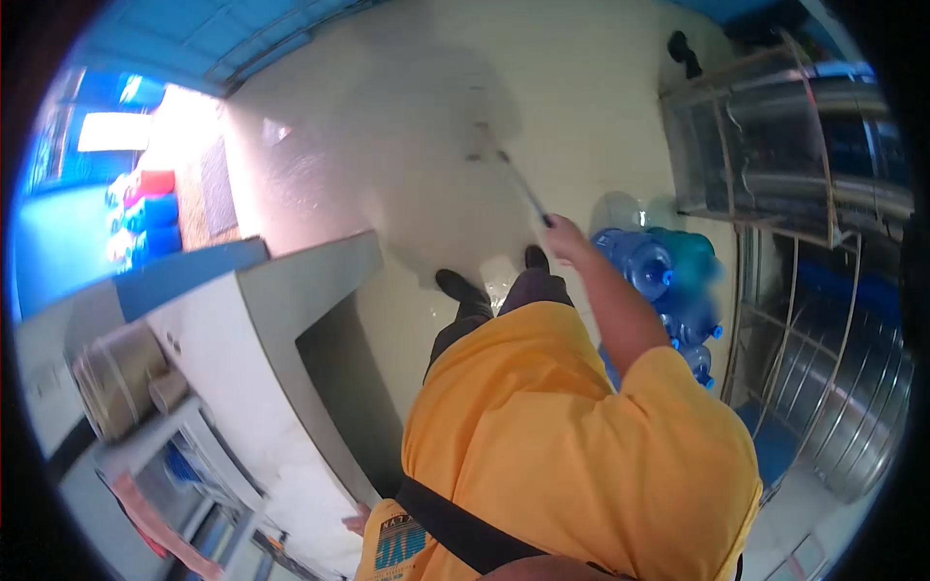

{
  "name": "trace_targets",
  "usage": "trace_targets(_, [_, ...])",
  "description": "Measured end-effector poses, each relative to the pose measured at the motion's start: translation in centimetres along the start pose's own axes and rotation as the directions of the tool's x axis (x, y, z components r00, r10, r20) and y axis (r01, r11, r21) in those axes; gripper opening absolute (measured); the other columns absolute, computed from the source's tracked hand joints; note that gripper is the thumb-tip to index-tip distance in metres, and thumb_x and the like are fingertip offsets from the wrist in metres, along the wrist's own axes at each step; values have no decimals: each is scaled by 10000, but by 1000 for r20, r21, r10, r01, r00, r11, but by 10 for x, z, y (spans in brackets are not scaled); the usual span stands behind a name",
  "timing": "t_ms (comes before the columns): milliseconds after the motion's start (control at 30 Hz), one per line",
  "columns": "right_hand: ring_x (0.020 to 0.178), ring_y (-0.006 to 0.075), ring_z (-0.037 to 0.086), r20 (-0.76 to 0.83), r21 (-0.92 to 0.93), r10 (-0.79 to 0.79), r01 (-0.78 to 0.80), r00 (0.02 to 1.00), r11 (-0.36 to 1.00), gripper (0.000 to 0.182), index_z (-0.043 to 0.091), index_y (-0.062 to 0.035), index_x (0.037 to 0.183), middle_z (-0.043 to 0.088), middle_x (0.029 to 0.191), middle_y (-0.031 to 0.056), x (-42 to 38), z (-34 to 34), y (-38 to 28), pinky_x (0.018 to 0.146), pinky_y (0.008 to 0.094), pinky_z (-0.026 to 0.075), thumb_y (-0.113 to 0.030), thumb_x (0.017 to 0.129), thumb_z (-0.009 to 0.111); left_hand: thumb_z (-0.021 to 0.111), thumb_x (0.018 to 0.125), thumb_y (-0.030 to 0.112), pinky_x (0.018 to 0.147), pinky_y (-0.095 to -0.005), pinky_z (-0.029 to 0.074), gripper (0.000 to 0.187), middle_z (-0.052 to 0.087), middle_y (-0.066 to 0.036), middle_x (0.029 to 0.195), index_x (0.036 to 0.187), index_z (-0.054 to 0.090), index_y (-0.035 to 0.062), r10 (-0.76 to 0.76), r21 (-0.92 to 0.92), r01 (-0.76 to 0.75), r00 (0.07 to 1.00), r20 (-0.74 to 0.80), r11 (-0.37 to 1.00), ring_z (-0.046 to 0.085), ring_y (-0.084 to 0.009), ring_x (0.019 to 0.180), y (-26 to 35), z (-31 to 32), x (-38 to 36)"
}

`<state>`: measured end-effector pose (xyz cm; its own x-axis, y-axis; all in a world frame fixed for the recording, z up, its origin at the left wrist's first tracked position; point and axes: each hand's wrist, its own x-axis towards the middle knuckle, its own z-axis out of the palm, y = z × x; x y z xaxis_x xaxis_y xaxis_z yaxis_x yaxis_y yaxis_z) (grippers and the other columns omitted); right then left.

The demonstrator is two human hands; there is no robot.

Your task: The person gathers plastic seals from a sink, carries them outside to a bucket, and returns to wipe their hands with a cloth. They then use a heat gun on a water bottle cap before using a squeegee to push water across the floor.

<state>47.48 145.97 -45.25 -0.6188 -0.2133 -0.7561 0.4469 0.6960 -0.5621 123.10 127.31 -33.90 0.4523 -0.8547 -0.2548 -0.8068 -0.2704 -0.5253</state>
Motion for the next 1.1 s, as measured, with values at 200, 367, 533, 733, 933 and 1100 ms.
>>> trace_targets(200, [874, 413, 653, -265, -739, -47, -172, 963, 652, 252, 676, 5, 954, 674, 927, 250, 72, -221, 188, 768, 468, 516, -140, 781, 562, 490, 939, 503, 1011, -494, 365, 701, 426, -272, 1331, 1403, 309, 10, 308, -25, -311, 920, 241, 950, 448, -379, 1216, 75, -43, -42])
trace_targets(367, [793, 385, 666, 203, -926, -100, 224, 974, 304, 167, 686, 15, 766, 673, 829, 235, 110, -249, 164, 729, 466, 525, -129, 744, 605, 481, 949, 480, 981, -475, 381, 628, 462, -224, 1309, 1379, 348, 42, 546, -223, -504, 700, 461, 835, 475, -346, 1180, 154, -87, -68])
trace_targets(533, [921, 406, 658, -228, -325, 129, -201, 965, 924, 595, 486, 85, 1257, 639, 1008, 304, 64, -157, 83, 829, 439, 524, -72, 696, 606, 471, 959, 458, 951, -457, 398, 557, 499, -175, 1286, 1355, 387, 75, 678, -356, -591, 515, 525, 724, 503, -314, 1144, 259, -136, -84])
trace_targets(733, [918, 400, 656, -22, -330, 24, -30, 999, 943, 643, 319, 48, 1415, 626, 1037, 307, 89, -133, 4, 817, 448, 523, -86, 810, 492, 460, 972, 431, 915, -435, 417, 477, 543, -116, 1259, 1327, 434, 114, 814, -442, -700, 368, 450, 561, 536, -275, 1101, 401, -218, -121])
trace_targets(933, [992, 405, 627, -216, -268, -96, 36, 972, 963, 460, 521, -25, 1267, 644, 1074, 240, 193, -272, 17, 877, 469, 489, -99, 817, 463, 468, 969, 397, 874, -412, 434, 427, 570, -83, 1217, 1301, 470, 127, 802, -478, -646, 447, 396, 596, 557, -246, 1048, 468, -276, -159])
trace_targets(1100, [1012, 371, 635, -428, -358, 74, -244, 901, 901, 381, 570, 80, 1140, 646, 1075, 255, 310, -434, 39, 862, 431, 516, -158, 860, 472, 491, 956, 362, 836, -390, 447, 407, 580, -76, 1170, 1281, 490, 117, 698, -344, -616, 540, 469, 708, 563, -229, 997, 462, -274, -152])
